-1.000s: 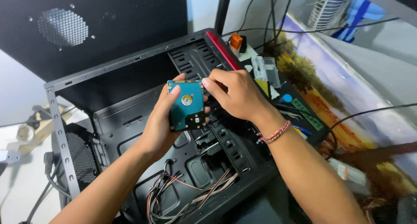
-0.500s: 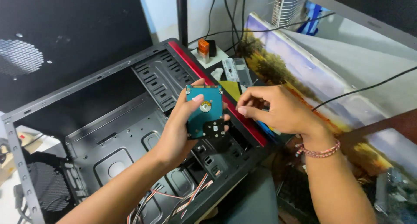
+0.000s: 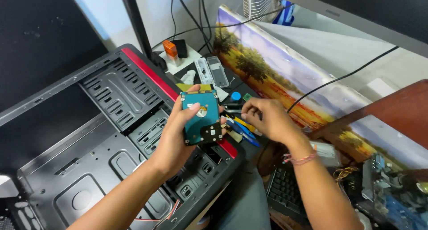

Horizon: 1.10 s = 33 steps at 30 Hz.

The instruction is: The person picks up a hard drive from the workbench, holds it over an open computer case, and brushes dust off the drive and the case interior with a yellow-handled brush, turning the drive to clean different sides. They then set the drive aside and use a blue-handled tool to work on components inside the case.

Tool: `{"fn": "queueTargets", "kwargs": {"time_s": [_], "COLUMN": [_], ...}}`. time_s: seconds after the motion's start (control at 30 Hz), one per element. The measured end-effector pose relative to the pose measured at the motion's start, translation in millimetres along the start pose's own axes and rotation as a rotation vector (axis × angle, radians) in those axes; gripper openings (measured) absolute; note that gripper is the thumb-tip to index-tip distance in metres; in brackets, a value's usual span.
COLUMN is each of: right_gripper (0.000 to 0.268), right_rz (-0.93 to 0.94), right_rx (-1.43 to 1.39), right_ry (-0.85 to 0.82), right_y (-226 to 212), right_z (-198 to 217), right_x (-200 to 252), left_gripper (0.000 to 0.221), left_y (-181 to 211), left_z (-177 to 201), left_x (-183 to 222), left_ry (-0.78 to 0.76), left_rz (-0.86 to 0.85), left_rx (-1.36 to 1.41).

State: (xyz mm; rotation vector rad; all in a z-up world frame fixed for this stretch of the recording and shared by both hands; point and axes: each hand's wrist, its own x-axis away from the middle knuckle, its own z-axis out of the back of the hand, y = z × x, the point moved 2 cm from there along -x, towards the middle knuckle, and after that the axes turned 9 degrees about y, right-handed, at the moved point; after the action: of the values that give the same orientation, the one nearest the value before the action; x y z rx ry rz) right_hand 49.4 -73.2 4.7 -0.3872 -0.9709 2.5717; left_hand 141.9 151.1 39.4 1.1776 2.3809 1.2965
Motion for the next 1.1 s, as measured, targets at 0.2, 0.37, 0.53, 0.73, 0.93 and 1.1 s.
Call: {"fn": "queueTargets", "kwargs": {"time_s": [0.2,0.37,0.53,0.73,0.93,1.1], "right_gripper": [0.018,0.016,0.012,0.013,0.013,0.017], "right_rz": [0.229,0.201,0.209,0.118,0.203,-0.15], "right_rx": [0.109,0.189,0.198,0.21,0.38,0.626], "right_ry": [0.125,0.234,0.29,0.211,0.245,0.102], "right_y": [60.6,69.9,60.0,35.7,-1.9,-47.0], "right_z": [-44.0,-72.3,-71.1,-53.3,-27.3,0.8], "right_x": [-0.9,2.4,4.3,4.3,13.3,26.8], "left_gripper": [0.072,0.071,0.069,0.069,0.068,0.064], "left_y": [2.1,1.9,8.4,20.3,28.9,40.8], "left_z": [-2.2,-1.8,-0.1,8.1,21.1,31.5], "left_x": [0.0,0.2,8.3,21.2,39.0,54.6], "left_ry": [-0.016,-0.027,-0.012,0.009,0.057,0.05], "left_rz": [0.01,0.005,0.011,-0.052,-0.082,-0.104], "left_rx": [-0.006,-0.007,-0.021,-0.054,-0.071,-0.097]}}
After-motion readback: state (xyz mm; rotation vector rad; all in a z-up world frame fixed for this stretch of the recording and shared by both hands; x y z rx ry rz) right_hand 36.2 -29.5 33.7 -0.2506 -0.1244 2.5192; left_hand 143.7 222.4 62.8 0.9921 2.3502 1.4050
